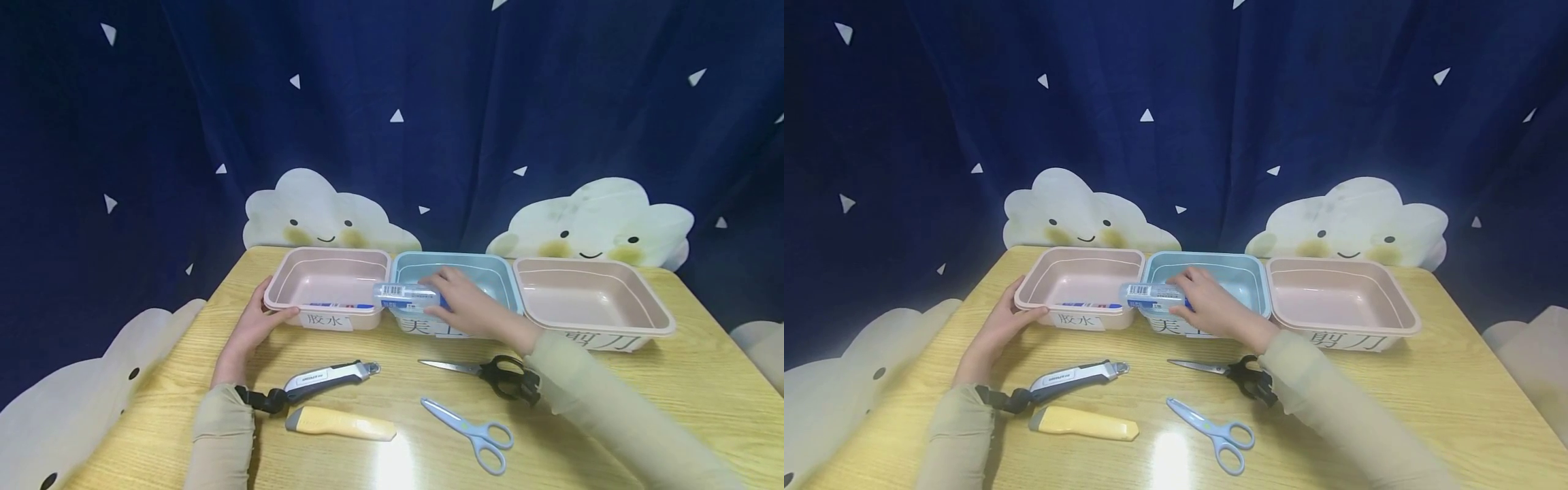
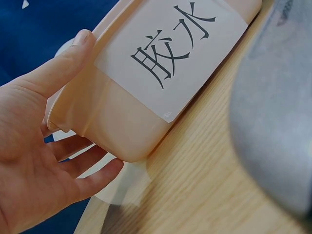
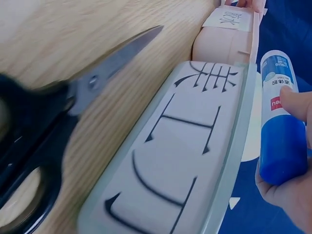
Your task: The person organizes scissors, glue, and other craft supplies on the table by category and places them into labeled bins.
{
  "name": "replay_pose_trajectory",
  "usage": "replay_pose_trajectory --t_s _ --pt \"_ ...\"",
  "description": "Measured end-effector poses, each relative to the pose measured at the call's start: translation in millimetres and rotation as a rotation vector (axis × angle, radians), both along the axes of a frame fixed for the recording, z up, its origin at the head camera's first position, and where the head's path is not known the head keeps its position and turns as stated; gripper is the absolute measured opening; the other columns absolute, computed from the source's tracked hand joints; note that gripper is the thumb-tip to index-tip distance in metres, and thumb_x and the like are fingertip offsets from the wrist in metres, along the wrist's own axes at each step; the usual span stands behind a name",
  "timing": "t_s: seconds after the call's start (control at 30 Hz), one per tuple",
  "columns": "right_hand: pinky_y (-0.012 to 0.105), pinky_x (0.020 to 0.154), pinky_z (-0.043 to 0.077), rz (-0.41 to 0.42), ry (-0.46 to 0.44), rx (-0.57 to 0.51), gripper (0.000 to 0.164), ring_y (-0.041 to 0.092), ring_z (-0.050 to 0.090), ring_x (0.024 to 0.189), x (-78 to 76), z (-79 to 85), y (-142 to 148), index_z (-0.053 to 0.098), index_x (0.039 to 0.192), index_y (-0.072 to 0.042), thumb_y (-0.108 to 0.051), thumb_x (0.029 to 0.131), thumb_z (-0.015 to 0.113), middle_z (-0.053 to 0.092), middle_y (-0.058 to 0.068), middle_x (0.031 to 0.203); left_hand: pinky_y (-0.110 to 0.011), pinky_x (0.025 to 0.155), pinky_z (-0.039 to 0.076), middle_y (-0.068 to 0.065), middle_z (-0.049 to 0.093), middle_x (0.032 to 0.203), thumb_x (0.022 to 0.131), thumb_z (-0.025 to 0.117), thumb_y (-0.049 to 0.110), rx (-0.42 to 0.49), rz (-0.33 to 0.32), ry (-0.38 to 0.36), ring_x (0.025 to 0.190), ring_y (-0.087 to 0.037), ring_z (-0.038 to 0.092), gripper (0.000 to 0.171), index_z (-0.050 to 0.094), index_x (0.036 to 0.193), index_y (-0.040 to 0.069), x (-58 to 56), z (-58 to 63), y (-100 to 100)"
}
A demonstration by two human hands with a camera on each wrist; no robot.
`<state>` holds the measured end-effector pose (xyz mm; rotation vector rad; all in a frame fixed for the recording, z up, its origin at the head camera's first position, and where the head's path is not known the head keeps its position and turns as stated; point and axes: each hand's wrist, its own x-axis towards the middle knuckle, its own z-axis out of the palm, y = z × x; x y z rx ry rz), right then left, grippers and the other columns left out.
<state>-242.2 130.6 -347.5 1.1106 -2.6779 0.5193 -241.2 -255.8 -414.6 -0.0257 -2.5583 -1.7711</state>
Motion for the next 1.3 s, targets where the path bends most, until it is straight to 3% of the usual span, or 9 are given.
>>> replay_pose_trajectory --t_s 0.33,0.57,0.77,1.03,1.3 --pt "0.037 0.092 0.04 -0.07 -0.033 0.012 0.045 0.021 0.046 0.098 -14.0 0.7 -31 0.052 0.123 -0.003 -0.032 0.089 0.057 0.051 0.01 0.109 -0.052 0.107 0.018 -0.017 0.02 0.148 0.078 0.072 0.023 0.0 0.002 0.005 0.132 -0.035 0.023 0.096 0.006 0.147 0.013 -1.7 -1.3 0" --pt "0.038 0.102 0.034 -0.077 -0.063 0.019 0.047 0.025 0.043 0.116 -21.0 2.5 -54 0.05 0.125 -0.003 -0.032 0.09 0.056 0.048 0.014 0.124 -0.052 0.107 0.016 -0.017 0.02 0.148 0.078 0.072 0.022 -0.003 0.006 0.021 0.132 -0.035 0.023 0.096 0.007 0.147 0.01 -3.9 -0.8 -1" --pt "0.036 0.095 0.038 -0.086 -0.069 0.031 0.046 0.022 0.046 0.106 -25.9 0.7 -71 0.049 0.126 -0.004 -0.031 0.09 0.056 0.051 0.011 0.114 -0.052 0.107 0.017 -0.018 0.019 0.148 0.078 0.072 0.021 0.003 0.001 0.021 0.133 -0.036 0.022 0.096 0.007 0.146 0.009 -3.7 -0.4 0" --pt "0.038 0.104 0.033 -0.126 -0.13 0.052 0.049 0.027 0.042 0.121 -33.3 -3.2 -92 0.047 0.129 -0.003 -0.034 0.091 0.053 0.045 0.014 0.131 -0.051 0.107 0.018 -0.018 0.019 0.148 0.078 0.071 0.022 -0.005 -0.004 0.018 0.133 -0.036 0.022 0.096 0.006 0.147 0.01 -4.0 -1.0 1" --pt "0.039 0.105 0.031 -0.157 -0.132 0.06 0.05 0.027 0.039 0.126 -42.7 -6.9 -112 0.048 0.13 -0.006 -0.035 0.091 0.053 0.043 0.012 0.136 -0.05 0.107 0.019 -0.019 0.022 0.147 0.078 0.071 0.02 -0.012 0.004 0.04 0.132 -0.035 0.024 0.093 0.008 0.146 0.01 -5.1 -4.7 -2"
